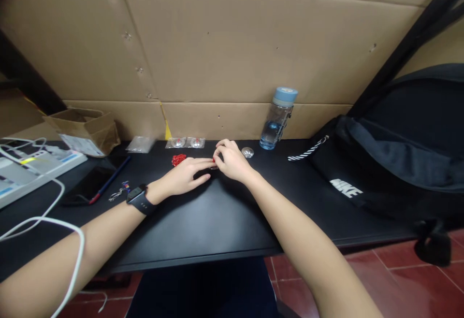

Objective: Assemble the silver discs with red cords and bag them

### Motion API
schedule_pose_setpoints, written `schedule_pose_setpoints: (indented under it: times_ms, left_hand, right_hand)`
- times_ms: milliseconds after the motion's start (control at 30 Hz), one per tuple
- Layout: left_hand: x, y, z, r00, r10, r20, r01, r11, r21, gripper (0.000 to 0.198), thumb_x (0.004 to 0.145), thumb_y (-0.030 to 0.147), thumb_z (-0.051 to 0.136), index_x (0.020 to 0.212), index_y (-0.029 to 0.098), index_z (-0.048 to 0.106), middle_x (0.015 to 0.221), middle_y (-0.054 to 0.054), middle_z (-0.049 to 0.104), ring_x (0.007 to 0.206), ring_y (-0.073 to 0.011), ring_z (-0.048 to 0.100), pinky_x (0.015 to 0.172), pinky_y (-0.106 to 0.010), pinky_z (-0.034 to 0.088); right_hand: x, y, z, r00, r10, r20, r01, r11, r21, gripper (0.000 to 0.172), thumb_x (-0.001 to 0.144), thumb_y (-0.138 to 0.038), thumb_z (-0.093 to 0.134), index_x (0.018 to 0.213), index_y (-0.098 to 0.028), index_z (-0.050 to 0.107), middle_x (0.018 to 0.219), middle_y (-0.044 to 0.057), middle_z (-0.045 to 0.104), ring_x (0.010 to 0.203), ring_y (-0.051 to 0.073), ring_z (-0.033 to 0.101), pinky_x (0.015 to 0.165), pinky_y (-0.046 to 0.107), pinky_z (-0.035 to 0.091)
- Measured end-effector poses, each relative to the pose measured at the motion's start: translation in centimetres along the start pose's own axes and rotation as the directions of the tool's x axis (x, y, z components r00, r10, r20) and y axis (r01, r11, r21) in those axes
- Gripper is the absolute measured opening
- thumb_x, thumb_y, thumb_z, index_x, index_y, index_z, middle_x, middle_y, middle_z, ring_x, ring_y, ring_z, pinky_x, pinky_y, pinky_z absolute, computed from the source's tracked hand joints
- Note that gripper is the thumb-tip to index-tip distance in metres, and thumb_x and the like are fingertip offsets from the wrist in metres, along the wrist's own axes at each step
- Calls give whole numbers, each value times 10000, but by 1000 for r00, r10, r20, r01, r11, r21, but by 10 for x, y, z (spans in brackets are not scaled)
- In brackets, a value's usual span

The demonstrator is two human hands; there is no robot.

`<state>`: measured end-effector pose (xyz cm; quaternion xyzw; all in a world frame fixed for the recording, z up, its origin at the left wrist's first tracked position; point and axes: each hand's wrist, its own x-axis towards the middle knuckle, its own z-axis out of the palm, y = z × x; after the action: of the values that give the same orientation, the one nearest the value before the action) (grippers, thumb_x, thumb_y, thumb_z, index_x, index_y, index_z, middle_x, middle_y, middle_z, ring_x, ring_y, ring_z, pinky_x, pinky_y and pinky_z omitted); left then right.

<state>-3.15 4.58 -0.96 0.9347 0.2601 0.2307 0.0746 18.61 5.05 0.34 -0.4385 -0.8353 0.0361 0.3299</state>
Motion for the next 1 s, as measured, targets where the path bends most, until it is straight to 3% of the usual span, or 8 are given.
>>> schedule_pose_setpoints:
  times_ms: [233,367,600,700,767,867,933,1000]
  left_hand:
    - [-7,-1,9,969,-74,237,59,996,70,651,1012,479,453,1602,322,229,1663,-92,234,1449,-277,412,1126,-418,371]
    - [-9,0,13,961,-86,263,65,994,87,610,1027,490,408,1596,354,235,1678,-99,179,1482,-300,349,1140,-457,336]
    - [-9,1,15,956,-101,275,87,994,61,531,1026,513,394,1529,344,408,1624,-75,347,1500,-289,315,1164,-486,311]
    - [-5,5,1,970,-38,241,24,998,62,417,1023,444,434,1389,312,582,1495,-68,534,1368,-251,500,1112,-402,388]
    - [-3,5,-15,979,-41,201,18,993,116,332,1024,383,427,1177,281,704,1261,-61,688,1162,-215,634,1023,-343,450]
    - [-6,-5,-42,959,-275,61,240,912,333,279,981,382,482,949,240,719,958,-74,730,918,-231,680,855,-339,498]
    - [-12,-12,-54,896,-441,44,377,811,447,251,926,420,555,867,225,702,859,-83,718,809,-247,685,754,-342,501]
    - [-17,-17,-60,830,-551,85,437,738,514,271,879,461,601,799,218,689,812,-94,710,757,-270,689,690,-348,495]
  right_hand:
    - [-1,15,2,999,37,30,-35,997,-73,124,910,-196,585,807,-189,655,1163,96,614,1098,244,545,986,399,457]
    - [-1,25,6,997,81,-2,-81,992,-97,132,927,-192,557,839,-186,655,1086,88,629,1042,223,560,956,378,468]
    - [1,43,0,986,164,-1,-162,972,-171,137,939,-288,586,937,-193,684,1065,79,657,1017,220,589,941,375,468]
    - [0,59,-15,981,194,12,-186,954,-237,307,933,-378,605,1160,-177,657,1181,121,659,1067,255,606,968,413,469]
    - [-3,73,-25,972,230,52,-205,932,-299,378,896,-373,650,1214,-170,651,1248,149,645,1139,292,599,1002,439,459]
    - [-7,93,-34,945,299,132,-240,909,-339,437,828,-292,704,1243,-164,657,1299,161,645,1196,319,604,1033,429,455]
    - [-9,101,-35,929,339,149,-280,906,-317,438,824,-261,697,1250,-161,659,1291,157,664,1181,305,631,1026,394,469]
    - [-10,106,-35,918,367,147,-319,907,-274,450,821,-250,699,1260,-161,653,1254,147,692,1141,282,661,994,358,491]
